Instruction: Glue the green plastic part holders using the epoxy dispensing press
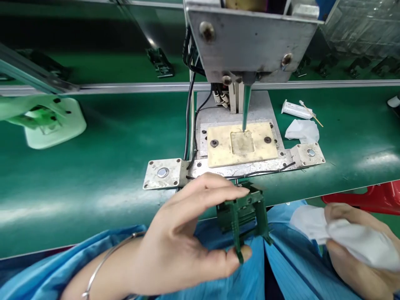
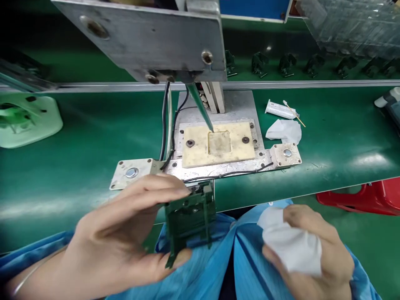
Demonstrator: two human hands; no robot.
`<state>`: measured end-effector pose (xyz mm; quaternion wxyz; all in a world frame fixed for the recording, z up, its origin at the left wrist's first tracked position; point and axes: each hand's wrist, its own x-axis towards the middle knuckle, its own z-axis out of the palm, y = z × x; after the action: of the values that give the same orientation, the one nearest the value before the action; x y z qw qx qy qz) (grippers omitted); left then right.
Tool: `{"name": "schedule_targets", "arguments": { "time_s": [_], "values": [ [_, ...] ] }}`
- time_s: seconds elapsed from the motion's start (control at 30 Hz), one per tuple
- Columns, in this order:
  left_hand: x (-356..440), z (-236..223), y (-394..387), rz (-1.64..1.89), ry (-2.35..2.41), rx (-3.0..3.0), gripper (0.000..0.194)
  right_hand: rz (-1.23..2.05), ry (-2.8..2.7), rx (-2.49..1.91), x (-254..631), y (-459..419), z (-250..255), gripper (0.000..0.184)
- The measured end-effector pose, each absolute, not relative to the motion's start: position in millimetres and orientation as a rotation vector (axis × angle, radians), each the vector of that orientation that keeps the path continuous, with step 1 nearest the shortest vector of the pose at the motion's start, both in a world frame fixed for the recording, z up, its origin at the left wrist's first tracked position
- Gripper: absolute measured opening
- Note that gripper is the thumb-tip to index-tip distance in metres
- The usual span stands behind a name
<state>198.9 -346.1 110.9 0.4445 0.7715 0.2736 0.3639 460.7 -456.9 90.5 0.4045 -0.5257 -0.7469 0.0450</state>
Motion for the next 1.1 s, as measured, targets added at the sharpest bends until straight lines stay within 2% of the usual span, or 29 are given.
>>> {"name": "schedule_targets", "arguments": {
  "time_s": [0.13,0.33,0.5,0.6,0.73,0.9,1.0,1.1],
  "values": [
    [195.3,102.3,-354.5,0.96,0.641,1.9,0.063,0.244,-1.902,-1.186,452.4,-444.1,84.7,0.015],
    [195.6,103.2,-355.3,0.959,0.56,1.895,0.065,0.316,-2.104,-0.918,427.6,-424.5,80.0,0.038],
    [196.3,101.1,-357.0,1.029,0.587,1.842,0.063,0.213,-2.106,-0.929,422.5,-414.5,74.2,0.031],
    [196.5,97.3,-357.1,1.055,0.608,1.798,0.06,0.143,-2.085,-0.965,422.7,-411.3,74.6,0.036],
    [193.0,91.8,-354.5,1.058,0.589,1.766,0.068,0.138,-2.193,-0.919,421.2,-410.8,81.0,0.034],
    [188.9,85.3,-352.5,1.052,0.595,1.769,0.066,0.121,-2.242,-0.812,410.3,-401.6,86.5,0.046],
    [185.0,86.7,-352.6,1.036,0.601,1.791,0.067,0.188,-2.302,-0.8,418.2,-403.2,76.8,0.043],
    [169.9,85.7,-339.2,1.074,0.732,1.839,0.061,0.059,-2.108,-1.148,450.9,-423.5,51.3,0.025]
  ]
}}
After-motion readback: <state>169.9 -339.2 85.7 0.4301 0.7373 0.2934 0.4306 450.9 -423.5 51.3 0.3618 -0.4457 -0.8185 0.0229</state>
